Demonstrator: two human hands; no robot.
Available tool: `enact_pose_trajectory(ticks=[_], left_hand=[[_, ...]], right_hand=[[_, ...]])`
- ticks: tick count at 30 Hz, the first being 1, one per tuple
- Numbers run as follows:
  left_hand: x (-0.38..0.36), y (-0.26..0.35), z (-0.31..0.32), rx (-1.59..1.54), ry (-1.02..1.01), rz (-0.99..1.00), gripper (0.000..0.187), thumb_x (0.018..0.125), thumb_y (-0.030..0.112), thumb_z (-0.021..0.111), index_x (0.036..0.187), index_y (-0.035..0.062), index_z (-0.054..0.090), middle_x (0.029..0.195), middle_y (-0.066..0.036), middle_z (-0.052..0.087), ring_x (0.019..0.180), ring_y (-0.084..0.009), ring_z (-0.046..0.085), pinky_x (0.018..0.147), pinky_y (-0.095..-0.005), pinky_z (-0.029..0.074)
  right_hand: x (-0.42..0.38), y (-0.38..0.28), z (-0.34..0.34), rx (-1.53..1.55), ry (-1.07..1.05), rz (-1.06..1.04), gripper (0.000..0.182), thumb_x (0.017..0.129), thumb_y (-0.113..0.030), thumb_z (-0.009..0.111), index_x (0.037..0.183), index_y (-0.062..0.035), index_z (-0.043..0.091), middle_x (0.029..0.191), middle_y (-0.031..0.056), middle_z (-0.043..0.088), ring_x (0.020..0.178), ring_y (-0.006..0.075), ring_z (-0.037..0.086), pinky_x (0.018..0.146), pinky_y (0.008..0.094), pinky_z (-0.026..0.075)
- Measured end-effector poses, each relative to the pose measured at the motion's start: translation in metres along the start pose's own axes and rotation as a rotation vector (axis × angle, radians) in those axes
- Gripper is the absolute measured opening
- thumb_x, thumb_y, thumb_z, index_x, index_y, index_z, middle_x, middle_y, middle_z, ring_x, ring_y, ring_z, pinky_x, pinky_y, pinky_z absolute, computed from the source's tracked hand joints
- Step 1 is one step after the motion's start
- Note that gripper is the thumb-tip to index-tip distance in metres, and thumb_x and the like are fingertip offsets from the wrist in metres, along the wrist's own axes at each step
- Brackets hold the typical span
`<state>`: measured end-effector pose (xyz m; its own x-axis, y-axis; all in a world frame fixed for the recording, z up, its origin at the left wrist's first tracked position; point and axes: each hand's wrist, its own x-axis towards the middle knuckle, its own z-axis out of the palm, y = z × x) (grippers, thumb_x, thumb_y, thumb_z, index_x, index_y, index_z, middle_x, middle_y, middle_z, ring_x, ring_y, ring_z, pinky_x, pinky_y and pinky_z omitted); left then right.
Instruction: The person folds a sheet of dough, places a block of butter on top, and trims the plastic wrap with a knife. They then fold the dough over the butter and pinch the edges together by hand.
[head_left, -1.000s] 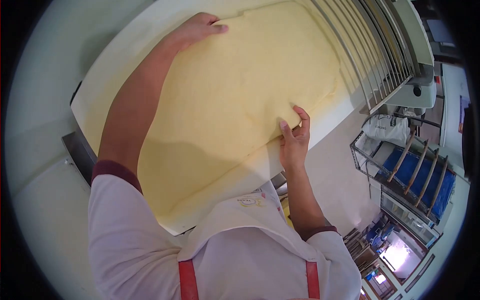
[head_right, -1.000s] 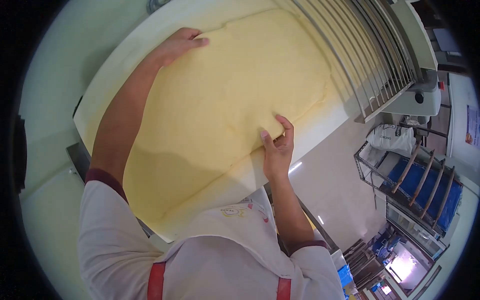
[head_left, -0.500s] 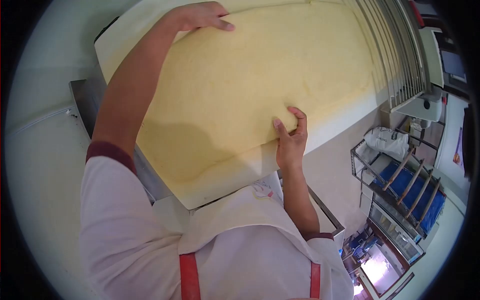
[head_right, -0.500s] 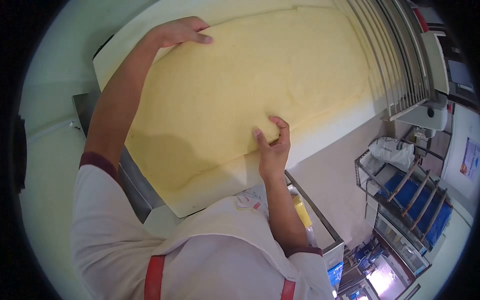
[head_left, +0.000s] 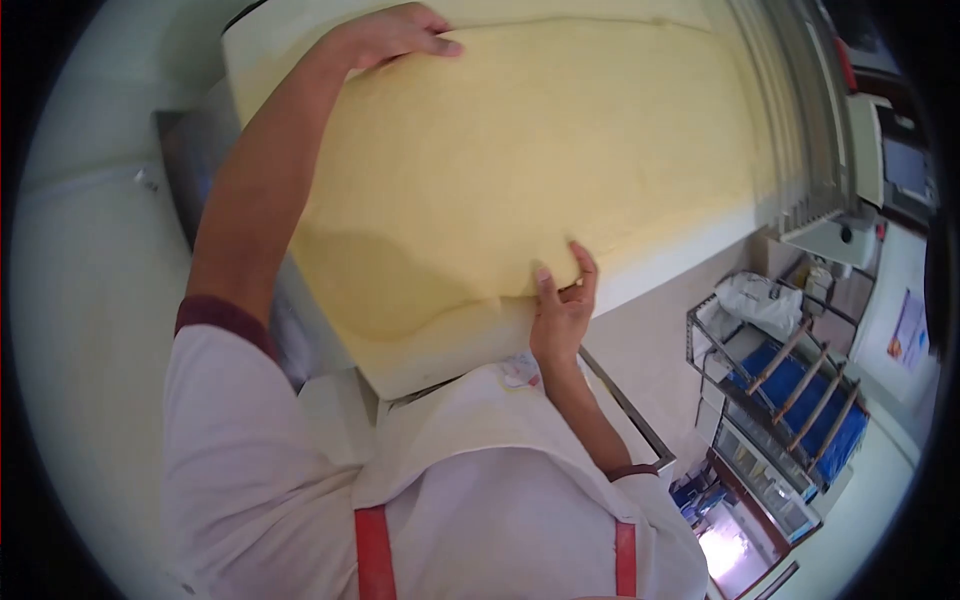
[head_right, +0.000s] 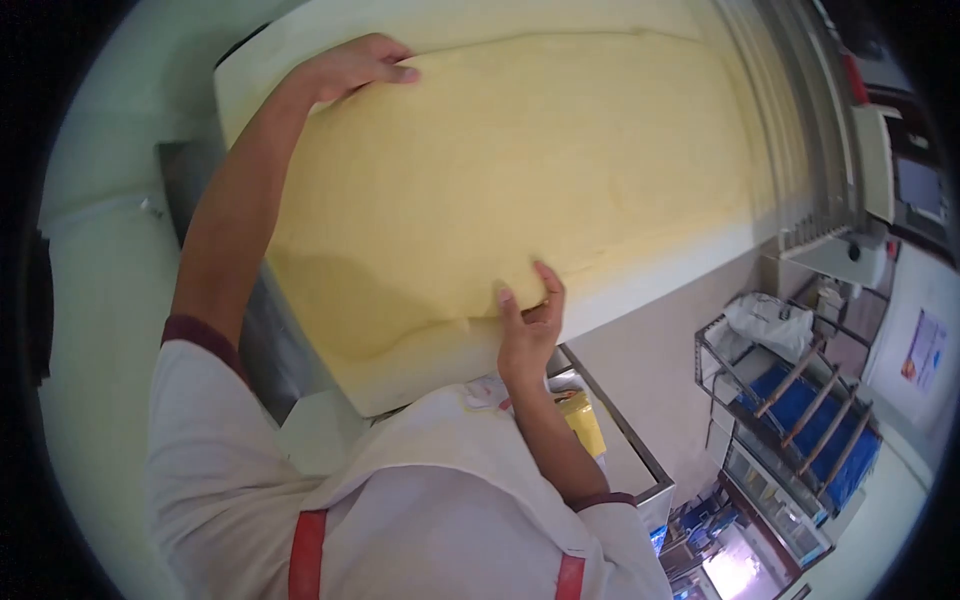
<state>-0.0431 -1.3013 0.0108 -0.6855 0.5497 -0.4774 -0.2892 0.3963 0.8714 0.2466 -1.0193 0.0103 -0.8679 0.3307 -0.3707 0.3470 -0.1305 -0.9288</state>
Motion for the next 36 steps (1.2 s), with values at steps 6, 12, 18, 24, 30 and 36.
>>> enact_pose_trajectory(ticks=[6,12,18,24,30,36], left_hand=[[-0.039,-0.025,-0.007,-0.097,-0.08,-0.067,0.047,0.084,0.03,0.072,0.116,-0.0032,0.062,0.1,-0.004,0.067,0.086,-0.0113,0.062,0.074,-0.0276,0.051],[-0.06,-0.027,-0.009,0.013,0.07,-0.05,0.044,0.084,0.027,0.072,0.114,-0.0034,0.063,0.101,-0.005,0.067,0.089,-0.0102,0.061,0.076,-0.0259,0.049],[-0.093,-0.034,-0.018,0.059,0.072,-0.114,0.041,0.082,0.026,0.074,0.109,-0.0039,0.066,0.092,-0.004,0.068,0.082,-0.0124,0.061,0.075,-0.0285,0.048],[-0.087,-0.034,-0.016,0.018,0.327,-0.073,0.034,0.084,0.022,0.072,0.108,0.0001,0.065,0.096,-0.005,0.067,0.089,-0.0122,0.062,0.081,-0.0291,0.048],[-0.089,0.007,0.046,0.456,0.802,0.172,0.028,0.087,0.017,0.067,0.112,0.0054,0.064,0.112,-0.008,0.066,0.106,-0.0194,0.061,0.093,-0.0334,0.045],[0.006,0.057,0.197,0.594,0.713,0.426,0.029,0.085,0.009,0.067,0.113,0.0061,0.064,0.12,-0.014,0.062,0.12,-0.0317,0.054,0.105,-0.0417,0.04]], right_hand=[[-0.034,-0.004,0.029,-0.203,-0.121,0.12,0.05,0.085,-0.002,0.07,0.129,-0.0078,0.047,0.113,0.008,0.057,0.086,0.0089,0.057,0.07,0.0223,0.047],[-0.052,0.008,0.031,-0.205,-0.162,0.089,0.05,0.084,0.001,0.07,0.128,-0.0062,0.048,0.12,0.009,0.055,0.081,0.0122,0.061,0.07,0.0233,0.051],[-0.067,0.008,0.053,-0.252,-0.39,0.25,0.049,0.084,-0.002,0.071,0.128,-0.0041,0.05,0.091,0.0052,0.063,0.075,0.0088,0.061,0.065,0.0224,0.05],[-0.053,0.001,0.011,-0.171,-0.661,0.226,0.031,0.087,-0.004,0.068,0.117,-0.0046,0.06,0.08,0.0005,0.062,0.075,0.0078,0.06,0.067,0.0231,0.05],[0.124,-0.081,-0.084,-0.835,-0.371,-0.63,0.014,0.084,-0.002,0.066,0.098,-0.0045,0.069,0.087,0.0094,0.067,0.07,0.0221,0.062,0.063,0.0314,0.05],[0.242,-0.129,-0.066,-1.205,-0.43,-0.871,0.036,0.086,-0.011,0.065,0.122,-0.0071,0.062,0.099,0.0139,0.056,0.091,0.0303,0.056,0.08,0.0421,0.047]])
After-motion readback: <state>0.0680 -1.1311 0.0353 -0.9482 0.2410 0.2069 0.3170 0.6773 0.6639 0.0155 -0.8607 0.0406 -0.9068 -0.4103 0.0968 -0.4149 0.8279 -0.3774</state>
